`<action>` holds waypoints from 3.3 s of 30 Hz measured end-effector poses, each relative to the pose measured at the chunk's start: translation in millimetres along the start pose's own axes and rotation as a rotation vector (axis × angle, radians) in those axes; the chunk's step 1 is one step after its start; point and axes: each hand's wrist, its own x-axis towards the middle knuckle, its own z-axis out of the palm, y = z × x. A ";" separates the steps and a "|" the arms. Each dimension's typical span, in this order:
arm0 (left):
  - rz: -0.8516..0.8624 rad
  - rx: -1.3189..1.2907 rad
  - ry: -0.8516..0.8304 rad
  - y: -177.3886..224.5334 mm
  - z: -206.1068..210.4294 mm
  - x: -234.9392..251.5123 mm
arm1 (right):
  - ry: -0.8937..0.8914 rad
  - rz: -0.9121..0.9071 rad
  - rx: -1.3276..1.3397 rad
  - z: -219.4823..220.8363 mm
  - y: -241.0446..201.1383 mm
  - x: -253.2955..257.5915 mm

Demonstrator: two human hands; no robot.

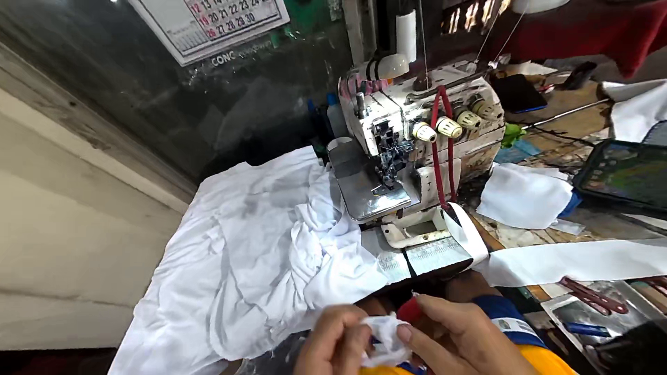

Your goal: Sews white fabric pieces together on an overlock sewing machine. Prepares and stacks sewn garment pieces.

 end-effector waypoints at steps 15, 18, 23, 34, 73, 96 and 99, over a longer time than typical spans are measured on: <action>0.261 0.884 -0.098 -37.1 -11.7 125.9 | 0.108 0.123 -0.441 9.5 35.3 70.4; 0.316 0.754 0.018 -30.2 -15.5 114.8 | 0.223 0.011 -0.368 17.3 43.2 72.4; 0.342 0.639 0.081 -20.9 -23.9 102.5 | 0.268 -0.003 -0.258 13.4 15.4 72.0; 0.356 0.819 0.148 4.2 -6.2 101.4 | 0.103 0.045 -0.307 -18.3 9.9 75.8; 0.544 0.813 -0.383 55.5 -40.1 254.9 | 0.398 -0.089 -0.156 -69.3 3.1 144.0; 0.529 0.555 -0.152 54.3 -45.9 239.6 | 0.074 -0.066 -0.074 -90.6 -47.4 146.2; 0.435 0.455 -0.094 39.6 -31.9 234.4 | 0.089 -0.132 -0.135 -90.1 -44.3 145.7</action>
